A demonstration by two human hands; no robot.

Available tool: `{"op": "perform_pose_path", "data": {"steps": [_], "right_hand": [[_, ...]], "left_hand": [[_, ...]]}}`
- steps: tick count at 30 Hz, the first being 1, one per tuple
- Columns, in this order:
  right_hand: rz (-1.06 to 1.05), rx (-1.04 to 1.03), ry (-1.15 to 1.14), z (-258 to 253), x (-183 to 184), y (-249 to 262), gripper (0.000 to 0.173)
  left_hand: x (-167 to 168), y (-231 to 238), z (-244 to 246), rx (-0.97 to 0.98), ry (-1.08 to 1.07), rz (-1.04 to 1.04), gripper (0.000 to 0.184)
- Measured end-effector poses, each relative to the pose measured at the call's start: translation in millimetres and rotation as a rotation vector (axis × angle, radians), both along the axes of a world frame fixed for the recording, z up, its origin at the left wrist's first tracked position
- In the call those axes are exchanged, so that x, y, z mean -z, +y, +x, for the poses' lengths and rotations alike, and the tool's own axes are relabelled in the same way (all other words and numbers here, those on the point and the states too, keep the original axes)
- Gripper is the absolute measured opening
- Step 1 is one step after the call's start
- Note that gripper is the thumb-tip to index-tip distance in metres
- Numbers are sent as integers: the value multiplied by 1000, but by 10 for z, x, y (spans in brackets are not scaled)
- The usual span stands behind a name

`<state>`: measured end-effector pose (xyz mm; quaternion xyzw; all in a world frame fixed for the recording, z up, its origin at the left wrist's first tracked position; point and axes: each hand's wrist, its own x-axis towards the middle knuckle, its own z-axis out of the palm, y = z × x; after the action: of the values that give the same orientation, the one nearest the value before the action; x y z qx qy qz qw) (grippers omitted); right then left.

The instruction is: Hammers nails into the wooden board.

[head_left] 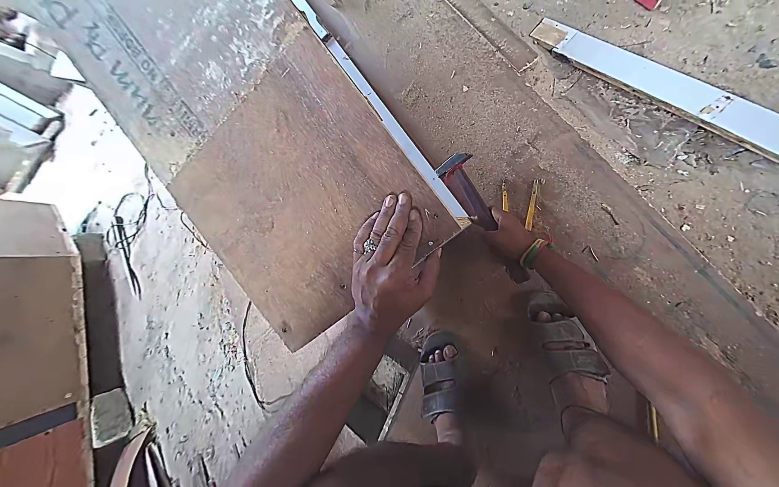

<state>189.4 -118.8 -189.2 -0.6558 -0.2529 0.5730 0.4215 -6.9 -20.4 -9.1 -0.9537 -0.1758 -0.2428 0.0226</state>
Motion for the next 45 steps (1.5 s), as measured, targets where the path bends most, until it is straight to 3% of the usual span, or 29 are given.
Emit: {"op": "perform_pose_path", "data": {"steps": [4, 10, 15, 18, 24, 28, 32, 36, 38, 41, 45], "right_hand": [[0, 42, -6, 24, 48, -11, 40], [2, 50, -42, -56, 23, 69, 58], [-3, 19, -32, -106, -129, 65, 47], [18, 67, -7, -88, -105, 24, 50], [85, 229, -78, -58, -152, -389, 61], [138, 241, -147, -123, -466, -898, 64], [0, 168, -256, -204, -917, -1385, 59], [-36, 178, -168, -256, -1304, -1661, 41], [11, 226, -61, -284, -1507, -1611, 38], [146, 257, -174, -270, -1702, -1304, 36], [300, 229, -139, -168, -1836, -658, 45]], "left_hand": [[1, -8, 3, -2, 4, 9, 50], [-5, -15, 13, -14, 6, 38, 49], [-3, -24, 8, -20, 18, 44, 47], [-23, -25, 6, -27, 33, 50, 47], [-19, -4, 21, -16, -15, 5, 46], [-41, -16, 11, -26, -13, -37, 44], [-149, 20, 10, -35, 68, -69, 45], [-179, 112, -4, 14, 81, -54, 46], [-150, 152, -5, 39, 63, -23, 46], [-115, 130, -14, 19, 56, 28, 50], [-148, 96, 16, -157, 121, 1, 93]]}}
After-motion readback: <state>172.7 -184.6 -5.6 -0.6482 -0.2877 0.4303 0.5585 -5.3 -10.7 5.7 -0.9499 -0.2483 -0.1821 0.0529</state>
